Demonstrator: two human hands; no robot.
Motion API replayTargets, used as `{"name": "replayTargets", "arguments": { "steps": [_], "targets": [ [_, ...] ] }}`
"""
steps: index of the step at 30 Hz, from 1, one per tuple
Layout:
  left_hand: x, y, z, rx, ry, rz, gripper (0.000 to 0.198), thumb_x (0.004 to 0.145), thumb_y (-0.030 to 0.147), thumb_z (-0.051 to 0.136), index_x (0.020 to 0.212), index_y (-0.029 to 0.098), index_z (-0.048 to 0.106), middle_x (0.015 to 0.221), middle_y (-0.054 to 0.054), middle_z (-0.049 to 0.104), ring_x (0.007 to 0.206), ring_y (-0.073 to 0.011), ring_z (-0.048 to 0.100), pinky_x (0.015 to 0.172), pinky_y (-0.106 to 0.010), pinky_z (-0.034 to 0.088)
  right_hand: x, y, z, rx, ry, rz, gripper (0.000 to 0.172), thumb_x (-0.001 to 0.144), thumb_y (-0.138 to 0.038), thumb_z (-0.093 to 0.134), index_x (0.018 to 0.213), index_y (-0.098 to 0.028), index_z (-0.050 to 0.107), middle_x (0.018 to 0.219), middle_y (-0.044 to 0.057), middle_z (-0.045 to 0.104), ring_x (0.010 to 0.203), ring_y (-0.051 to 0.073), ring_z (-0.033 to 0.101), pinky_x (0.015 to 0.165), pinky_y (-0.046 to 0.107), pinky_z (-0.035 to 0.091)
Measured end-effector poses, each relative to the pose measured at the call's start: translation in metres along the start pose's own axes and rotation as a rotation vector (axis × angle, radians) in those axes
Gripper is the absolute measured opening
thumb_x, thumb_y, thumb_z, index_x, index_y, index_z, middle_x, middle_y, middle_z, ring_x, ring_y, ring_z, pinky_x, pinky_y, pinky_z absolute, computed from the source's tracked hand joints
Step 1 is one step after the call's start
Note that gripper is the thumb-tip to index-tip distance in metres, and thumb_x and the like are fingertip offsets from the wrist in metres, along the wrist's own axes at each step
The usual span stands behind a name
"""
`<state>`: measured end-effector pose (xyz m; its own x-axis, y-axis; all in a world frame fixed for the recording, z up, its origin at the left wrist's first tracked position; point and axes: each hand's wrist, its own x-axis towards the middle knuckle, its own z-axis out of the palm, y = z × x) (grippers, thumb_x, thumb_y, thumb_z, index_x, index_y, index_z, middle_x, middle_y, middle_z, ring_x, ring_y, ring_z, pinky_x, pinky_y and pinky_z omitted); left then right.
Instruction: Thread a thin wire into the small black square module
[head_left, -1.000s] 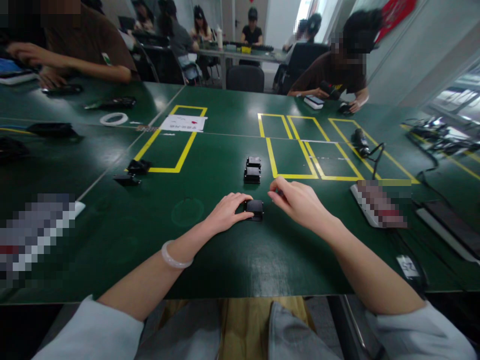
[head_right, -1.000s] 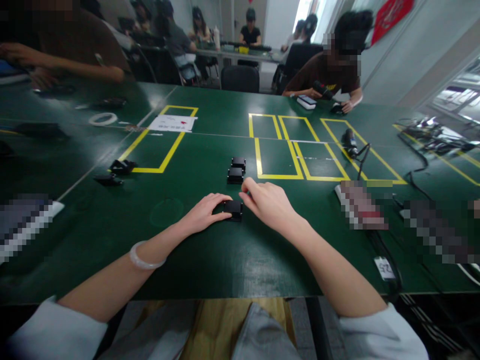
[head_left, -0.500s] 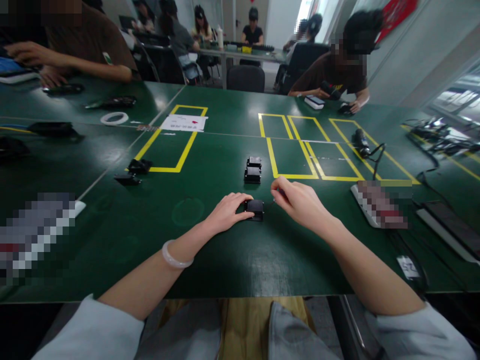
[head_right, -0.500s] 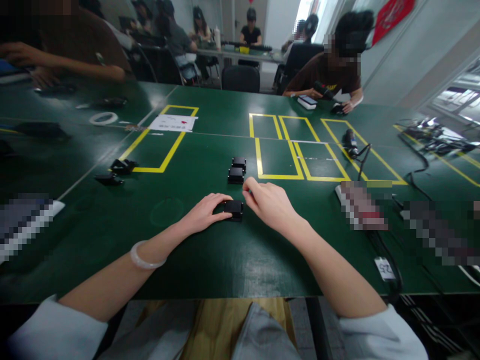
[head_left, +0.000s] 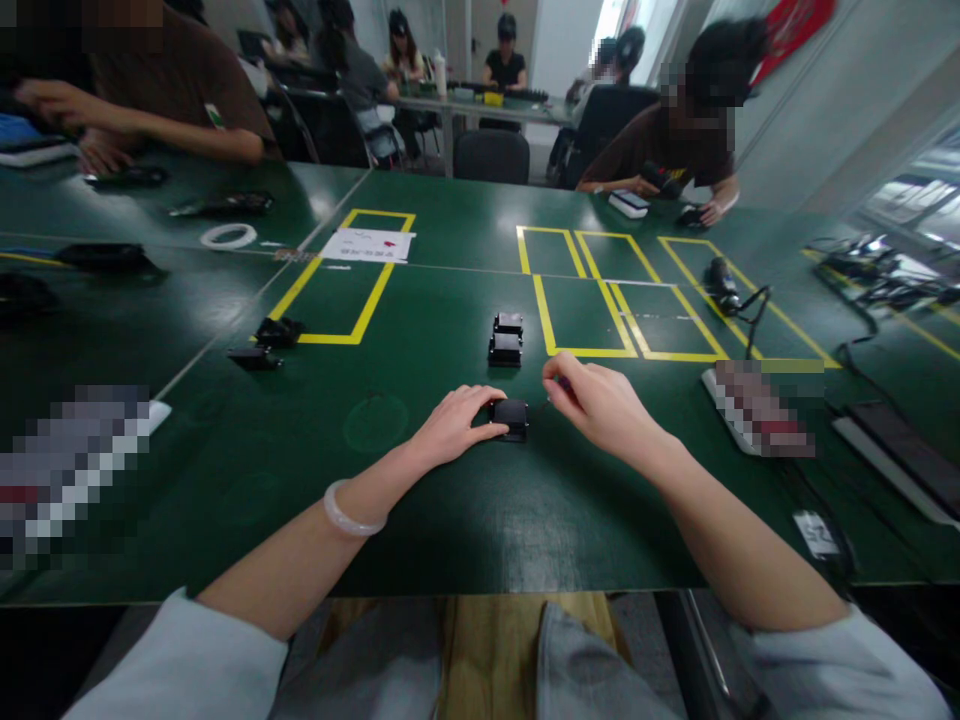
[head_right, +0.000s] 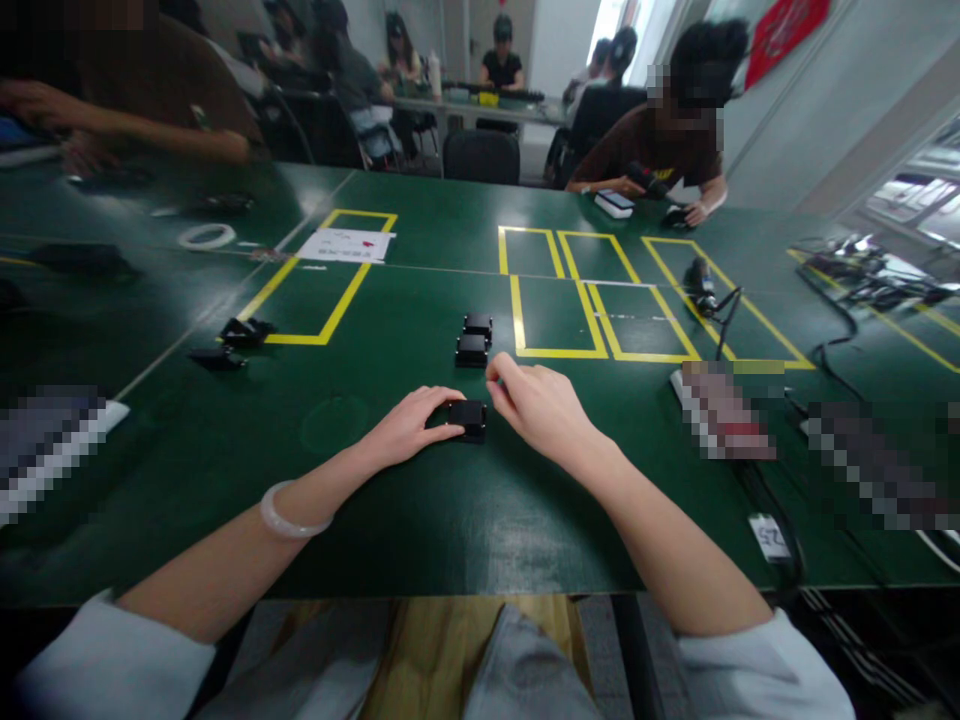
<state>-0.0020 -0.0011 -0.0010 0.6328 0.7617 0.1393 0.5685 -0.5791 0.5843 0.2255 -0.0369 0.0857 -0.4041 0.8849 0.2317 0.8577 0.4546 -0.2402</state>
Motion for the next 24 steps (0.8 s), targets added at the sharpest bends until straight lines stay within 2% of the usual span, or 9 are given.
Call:
{"name": "replayTargets", "arguments": {
  "steps": [6, 13, 21, 24],
  "targets": [
    [-0.0002, -0.0006, 0.0002, -0.008, -0.007, -0.001, 0.037, 0.09, 0.047, 0.055, 0.119, 0.025, 0.054, 0.119, -0.004, 0.061, 0.106, -0.0248, 0.054, 0.093, -0.038, 0.041, -0.001, -0.002, -0.0019, 0.019, 0.014, -0.004, 0.016, 0.09, -0.025, 0.039, 0.101, -0.02, 0.05, 0.076, 0.002, 0.062, 0.063, 0.013, 0.052, 0.062, 0.025, 0.034],
    [0.0001, -0.0003, 0.0004, 0.001, 0.0, 0.003, 0.035, 0.09, 0.046, 0.056, 0.119, 0.025, 0.054, 0.12, -0.004, 0.061, 0.106, -0.0244, 0.053, 0.092, -0.037, 0.04, -0.0001, 0.0002, -0.0013, -0.007, 0.0, -0.002, 0.018, 0.094, -0.03, 0.036, 0.096, -0.021, 0.051, 0.074, 0.002, 0.062, 0.062, 0.014, 0.052, 0.06, 0.025, 0.031],
    [0.0003, 0.0016, -0.0007, 0.016, -0.009, -0.001, 0.036, 0.09, 0.048, 0.054, 0.118, 0.025, 0.055, 0.118, -0.004, 0.062, 0.104, -0.0248, 0.054, 0.09, -0.038, 0.041, -0.0006, -0.0026, -0.0025, 0.025, -0.003, -0.02, 0.02, 0.088, -0.023, 0.039, 0.104, -0.019, 0.049, 0.079, 0.003, 0.063, 0.064, 0.014, 0.053, 0.063, 0.026, 0.035],
    [0.0006, -0.0001, 0.0007, 0.017, -0.005, 0.003, 0.036, 0.09, 0.048, 0.055, 0.118, 0.025, 0.054, 0.118, -0.003, 0.062, 0.104, -0.0247, 0.054, 0.091, -0.038, 0.041, 0.0006, -0.0032, -0.0022, 0.012, 0.002, -0.038, 0.019, 0.091, -0.025, 0.038, 0.104, -0.019, 0.05, 0.081, 0.004, 0.064, 0.068, 0.015, 0.055, 0.065, 0.026, 0.035]
  ]
}}
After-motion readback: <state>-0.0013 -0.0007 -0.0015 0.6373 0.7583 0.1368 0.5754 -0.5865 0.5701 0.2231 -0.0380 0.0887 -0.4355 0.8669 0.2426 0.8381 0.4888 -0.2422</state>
